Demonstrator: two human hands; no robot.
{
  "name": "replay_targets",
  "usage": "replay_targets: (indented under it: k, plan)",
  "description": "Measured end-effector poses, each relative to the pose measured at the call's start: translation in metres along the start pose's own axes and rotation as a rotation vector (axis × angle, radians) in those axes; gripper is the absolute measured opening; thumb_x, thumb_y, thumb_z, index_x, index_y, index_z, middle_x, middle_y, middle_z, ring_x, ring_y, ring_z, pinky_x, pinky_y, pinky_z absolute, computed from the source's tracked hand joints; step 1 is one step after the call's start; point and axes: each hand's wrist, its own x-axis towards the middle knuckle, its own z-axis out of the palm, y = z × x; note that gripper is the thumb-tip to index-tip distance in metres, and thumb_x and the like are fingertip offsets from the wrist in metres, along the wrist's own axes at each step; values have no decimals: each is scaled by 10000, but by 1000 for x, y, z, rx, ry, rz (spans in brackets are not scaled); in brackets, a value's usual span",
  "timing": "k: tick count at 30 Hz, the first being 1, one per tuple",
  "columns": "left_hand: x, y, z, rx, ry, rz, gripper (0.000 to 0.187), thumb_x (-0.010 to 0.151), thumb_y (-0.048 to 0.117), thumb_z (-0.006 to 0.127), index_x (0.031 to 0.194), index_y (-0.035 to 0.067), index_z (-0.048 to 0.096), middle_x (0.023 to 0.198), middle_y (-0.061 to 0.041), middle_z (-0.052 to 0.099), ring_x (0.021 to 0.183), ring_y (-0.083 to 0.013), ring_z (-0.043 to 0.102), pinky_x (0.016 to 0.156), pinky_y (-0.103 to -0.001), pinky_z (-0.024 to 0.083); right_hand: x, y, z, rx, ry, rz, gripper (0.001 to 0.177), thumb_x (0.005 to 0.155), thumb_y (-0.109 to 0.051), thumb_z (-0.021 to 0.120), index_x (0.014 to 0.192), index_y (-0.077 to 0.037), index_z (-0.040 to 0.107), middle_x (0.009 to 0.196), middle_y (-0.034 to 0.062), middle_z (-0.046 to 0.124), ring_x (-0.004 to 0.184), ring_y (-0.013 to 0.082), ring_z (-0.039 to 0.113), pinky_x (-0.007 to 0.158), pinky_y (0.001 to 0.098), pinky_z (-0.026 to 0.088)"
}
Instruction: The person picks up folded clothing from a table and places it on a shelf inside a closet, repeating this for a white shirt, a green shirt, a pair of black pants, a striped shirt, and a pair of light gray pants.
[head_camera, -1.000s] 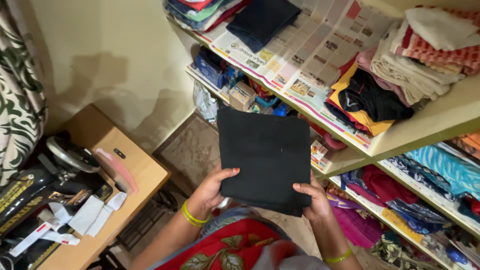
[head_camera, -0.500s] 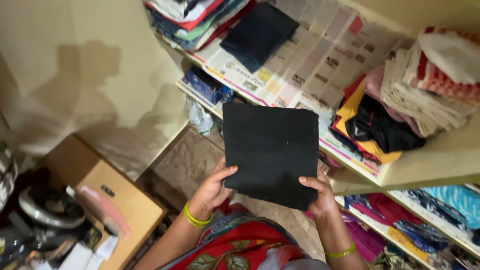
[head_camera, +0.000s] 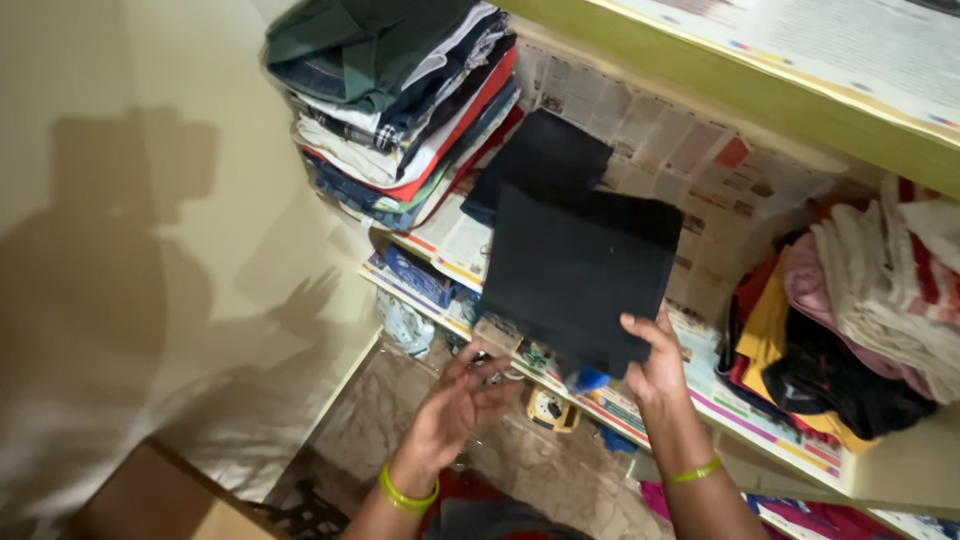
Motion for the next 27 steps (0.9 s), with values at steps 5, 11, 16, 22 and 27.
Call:
replay_targets:
  k: [5, 11, 16, 22, 27]
  plan:
    - [-6, 7, -40, 102, 69, -16, 743, 973, 312, 572, 1595, 69, 247, 1441, -252, 571, 1211, -396, 628, 1000, -512, 528, 89, 35, -3, 27, 56, -51, 612, 797, 45, 638, 1374, -100, 497, 1271, 117, 622, 1183, 338, 635, 1024, 553, 549]
    - [-10, 12, -83, 68, 255, -147, 827, 891, 375, 602, 1583, 136, 219, 1412, -179, 603, 1173, -341, 671, 984, -486, 542, 195, 64, -8, 16, 44, -103, 696, 798, 44, 677, 1443, -151, 500, 1276, 146, 615, 1159, 376, 632, 993, 575, 566]
    - [-3, 20, -102, 73, 269, -137, 813, 897, 380, 617, 1587, 157, 247, 1423, -175, 600, 1145, -334, 662, 946, -486, 535, 247, 73, 4, 8, -28, -113, 780, 776, 17, 679, 1492, -201, 461, 1440, 122, 558, 1317, 396, 557, 1069, 632, 512]
    - [-6, 22, -108, 52, 273, -149, 777, 920, 384, 605, 1580, 140, 277, 1433, -181, 594, 1161, -327, 662, 964, -484, 542, 281, 104, -14, -315, 250, 91, 820, 817, -133, 754, 1526, -261, 365, 1527, 95, 515, 1365, 372, 513, 1060, 638, 432]
    - [-4, 23, -119, 34, 265, -146, 776, 928, 377, 609, 1581, 133, 267, 1444, -188, 581, 1156, -334, 656, 984, -500, 538, 287, 107, -16, -509, 389, 123, 800, 825, -212, 768, 1519, -238, 371, 1501, 86, 533, 1353, 368, 514, 992, 675, 428]
